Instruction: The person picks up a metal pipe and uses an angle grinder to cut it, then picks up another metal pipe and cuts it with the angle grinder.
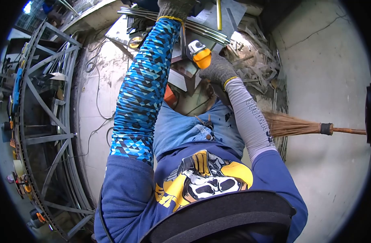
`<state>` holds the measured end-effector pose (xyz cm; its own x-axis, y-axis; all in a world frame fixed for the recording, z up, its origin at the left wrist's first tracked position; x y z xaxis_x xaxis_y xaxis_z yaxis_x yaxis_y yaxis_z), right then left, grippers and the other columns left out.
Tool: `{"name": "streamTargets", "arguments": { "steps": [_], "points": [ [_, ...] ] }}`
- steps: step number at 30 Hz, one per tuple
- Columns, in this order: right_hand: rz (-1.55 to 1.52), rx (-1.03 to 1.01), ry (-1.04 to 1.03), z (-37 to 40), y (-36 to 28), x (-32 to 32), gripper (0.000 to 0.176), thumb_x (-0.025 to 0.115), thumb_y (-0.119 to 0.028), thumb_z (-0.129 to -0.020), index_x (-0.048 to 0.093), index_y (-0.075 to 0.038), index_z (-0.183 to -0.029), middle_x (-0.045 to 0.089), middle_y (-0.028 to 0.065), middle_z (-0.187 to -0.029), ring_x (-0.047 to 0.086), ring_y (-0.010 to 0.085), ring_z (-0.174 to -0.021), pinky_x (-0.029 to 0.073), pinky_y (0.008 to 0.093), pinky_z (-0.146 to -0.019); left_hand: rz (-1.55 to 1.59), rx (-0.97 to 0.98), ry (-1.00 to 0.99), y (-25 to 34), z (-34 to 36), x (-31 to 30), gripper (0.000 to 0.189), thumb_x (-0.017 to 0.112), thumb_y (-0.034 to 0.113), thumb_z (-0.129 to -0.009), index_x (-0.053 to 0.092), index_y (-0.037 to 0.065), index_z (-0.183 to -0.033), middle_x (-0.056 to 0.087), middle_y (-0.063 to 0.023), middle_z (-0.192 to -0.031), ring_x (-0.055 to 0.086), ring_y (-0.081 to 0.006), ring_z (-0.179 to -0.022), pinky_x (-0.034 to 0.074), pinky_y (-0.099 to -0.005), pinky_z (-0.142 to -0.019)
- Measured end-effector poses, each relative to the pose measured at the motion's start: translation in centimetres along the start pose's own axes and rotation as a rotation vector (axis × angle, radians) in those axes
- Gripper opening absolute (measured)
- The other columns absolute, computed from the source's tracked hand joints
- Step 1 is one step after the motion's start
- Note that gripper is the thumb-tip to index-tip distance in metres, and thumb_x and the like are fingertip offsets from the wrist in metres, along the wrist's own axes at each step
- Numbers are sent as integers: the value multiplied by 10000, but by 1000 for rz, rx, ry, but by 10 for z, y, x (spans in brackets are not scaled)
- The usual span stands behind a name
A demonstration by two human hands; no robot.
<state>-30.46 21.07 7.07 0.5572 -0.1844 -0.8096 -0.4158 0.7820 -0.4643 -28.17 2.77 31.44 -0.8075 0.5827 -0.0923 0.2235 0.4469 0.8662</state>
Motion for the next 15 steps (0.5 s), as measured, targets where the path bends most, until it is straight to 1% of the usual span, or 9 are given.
{"name": "streamTargets", "arguments": {
  "steps": [2, 3, 4, 6, 7, 10, 12, 14, 15],
  "points": [
    [-18, 0, 14, -4, 9, 7, 1027, 861, -419, -622, 433, 28, -1441, 606, 264, -1342, 617, 385, -1265, 499, 425, -1078, -226, 88, 89, 5, -5, -7, 435, 671, 373, -1013, 667, 17, -762, 616, -37, -601, 544, -140, -567, 426, -352, -530],
    [-38, 10, 29, -6, 14, 7, 1027, 858, -421, -625, 433, 26, -1445, 604, 266, -1347, 613, 386, -1274, 496, 427, -1083, -218, 118, 130, 5, -6, -9, 395, 644, 338, -1024, 682, 6, -812, 646, -70, -625, 601, -177, -587, 461, -346, -550],
    [-37, 5, 33, -4, 15, 6, 1027, 858, -421, -625, 433, 26, -1445, 604, 266, -1347, 613, 386, -1274, 496, 427, -1083, -218, 123, 135, 1, -11, -8, 395, 644, 338, -1024, 682, 6, -812, 646, -70, -625, 601, -177, -587, 461, -346, -550],
    [-128, 30, 11, 6, 21, 10, 1031, 859, -414, -624, 432, 33, -1449, 599, 270, -1354, 611, 386, -1275, 487, 433, -1093, 122, 176, 157, -14, -23, -7, 342, 633, 302, -1021, 698, 2, -872, 661, -78, -647, 644, -181, -603, 493, -331, -560],
    [-227, 6, 90, 3, 27, 16, 884, 893, -347, -607, 545, 2, -1340, 666, 231, -1259, 665, 362, -1163, 520, 429, -1019, 134, 66, 120, -19, -26, -5, 288, 615, 258, -1015, 703, 3, -914, 664, -83, -656, 658, -186, -592, 510, -331, -553],
    [-309, -37, 138, -4, 29, 27, 857, 896, -321, -605, 556, 3, -1321, 678, 213, -1225, 675, 343, -1134, 528, 420, -1004, -14, -19, 211, -30, -36, -15, 259, 601, 231, -1014, 710, 20, -913, 657, -81, -643, 662, -181, -579, 514, -345, -534],
    [-337, -55, 139, -10, 30, 33, 850, 896, -317, -605, 556, 2, -1316, 681, 206, -1214, 678, 338, -1123, 528, 419, -1002, -26, -47, 229, -38, -46, -18, 253, 616, 250, -999, 734, 30, -957, 670, -97, -646, 678, -207, -585, 532, -371, -539],
    [-369, -67, 142, -3, 24, 28, 844, 896, -312, -605, 557, 1, -1311, 684, 198, -1203, 681, 334, -1111, 529, 418, -1000, -326, -153, 337, -39, -51, -36, 279, 647, 292, -974, 755, 36, -1001, 688, -119, -656, 690, -239, -593, 544, -392, -545],
    [-386, -48, 146, 2, 25, 23, 828, 898, -304, -607, 566, -1, -1302, 686, 189, -1198, 684, 326, -1099, 534, 414, -991, -331, -155, 333, -41, -50, -40, 279, 647, 292, -974, 755, 36, -1001, 688, -119, -656, 690, -239, -593, 544, -392, -545]
  ]
}}
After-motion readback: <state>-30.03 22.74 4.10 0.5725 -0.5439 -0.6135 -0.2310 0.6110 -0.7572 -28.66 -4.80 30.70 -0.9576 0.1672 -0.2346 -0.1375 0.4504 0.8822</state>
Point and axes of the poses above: each hand's wrist, its own z-axis away from the middle knuckle, its own x-axis out of the palm, y = z × x, the point moved 10 cm from there along -z, towards the middle knuckle
